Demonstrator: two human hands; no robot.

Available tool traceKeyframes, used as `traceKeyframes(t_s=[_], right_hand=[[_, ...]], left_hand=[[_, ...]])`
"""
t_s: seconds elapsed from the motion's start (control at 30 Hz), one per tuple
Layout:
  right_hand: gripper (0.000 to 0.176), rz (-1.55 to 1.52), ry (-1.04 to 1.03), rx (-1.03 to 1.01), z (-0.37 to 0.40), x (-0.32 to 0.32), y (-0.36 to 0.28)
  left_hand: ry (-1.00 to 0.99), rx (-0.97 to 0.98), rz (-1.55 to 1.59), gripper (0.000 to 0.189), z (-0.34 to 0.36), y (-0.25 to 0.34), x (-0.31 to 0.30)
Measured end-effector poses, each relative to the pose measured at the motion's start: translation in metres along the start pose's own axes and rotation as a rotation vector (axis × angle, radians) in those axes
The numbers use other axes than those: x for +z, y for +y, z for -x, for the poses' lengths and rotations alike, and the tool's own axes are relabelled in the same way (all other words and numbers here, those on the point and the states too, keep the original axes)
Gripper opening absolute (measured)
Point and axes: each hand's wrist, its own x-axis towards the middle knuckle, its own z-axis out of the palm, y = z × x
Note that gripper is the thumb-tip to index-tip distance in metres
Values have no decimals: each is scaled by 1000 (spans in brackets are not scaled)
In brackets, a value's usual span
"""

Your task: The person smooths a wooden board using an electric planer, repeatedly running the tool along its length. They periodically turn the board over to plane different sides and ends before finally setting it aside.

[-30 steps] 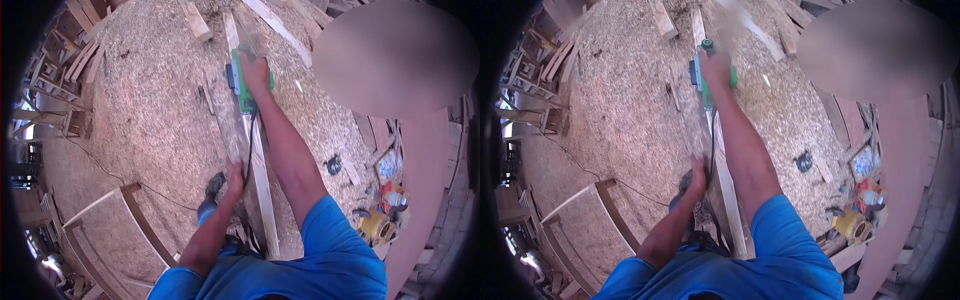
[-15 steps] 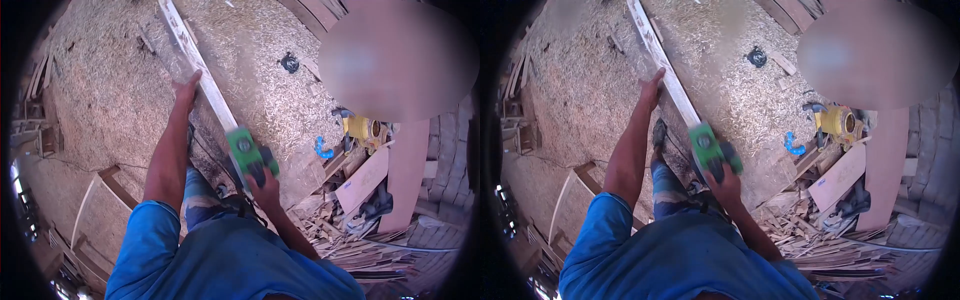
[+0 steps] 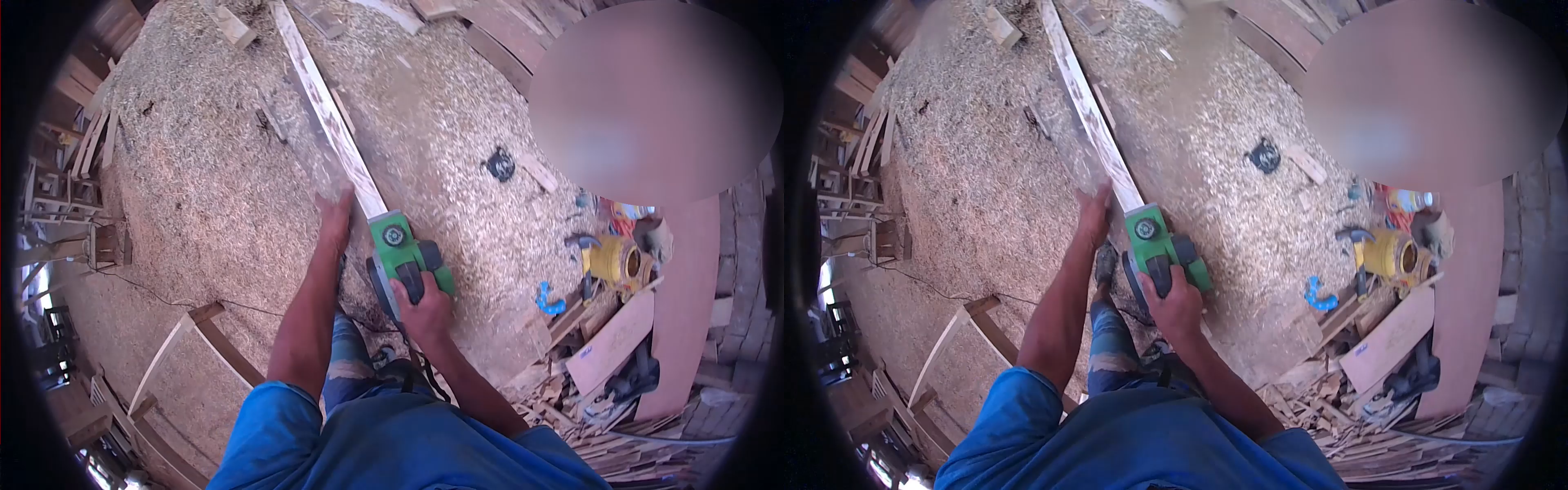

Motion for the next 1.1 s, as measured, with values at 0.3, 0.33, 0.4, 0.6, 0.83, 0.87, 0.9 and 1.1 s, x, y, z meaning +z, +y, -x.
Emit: traceKeyframes(t_s=[0.3, 0.33, 0.4, 0.6, 0.83, 0.87, 0.9, 1.1], right_hand=[[64, 39, -59, 29, -175, 81, -95], [66, 52, -54, 23, -201, 92, -111], [67, 38, -61, 5, -256, 110, -148], [69, -85, -16, -105, -406, 178, -233], [69, -100, 32, -92, -421, 187, -234], [68, -77, 26, -84, -397, 175, -222], [67, -47, 16, -62, -366, 160, -200], [39, -40, -98, 4, -122, 46, -35]], left_hand=[[-196, -127, 501, 83, 15, 8, -9], [-132, -73, 479, 83, 12, 3, -4], [-52, 18, 451, 83, -11, -28, -9], [105, -32, 97, 89, -2, -15, -7], [153, 43, 19, 84, -5, -9, 2], [149, 60, 53, 84, -8, -15, 0], [128, 72, 121, 83, -13, -26, -3], [-90, 98, 408, 102, -32, -27, -8]])
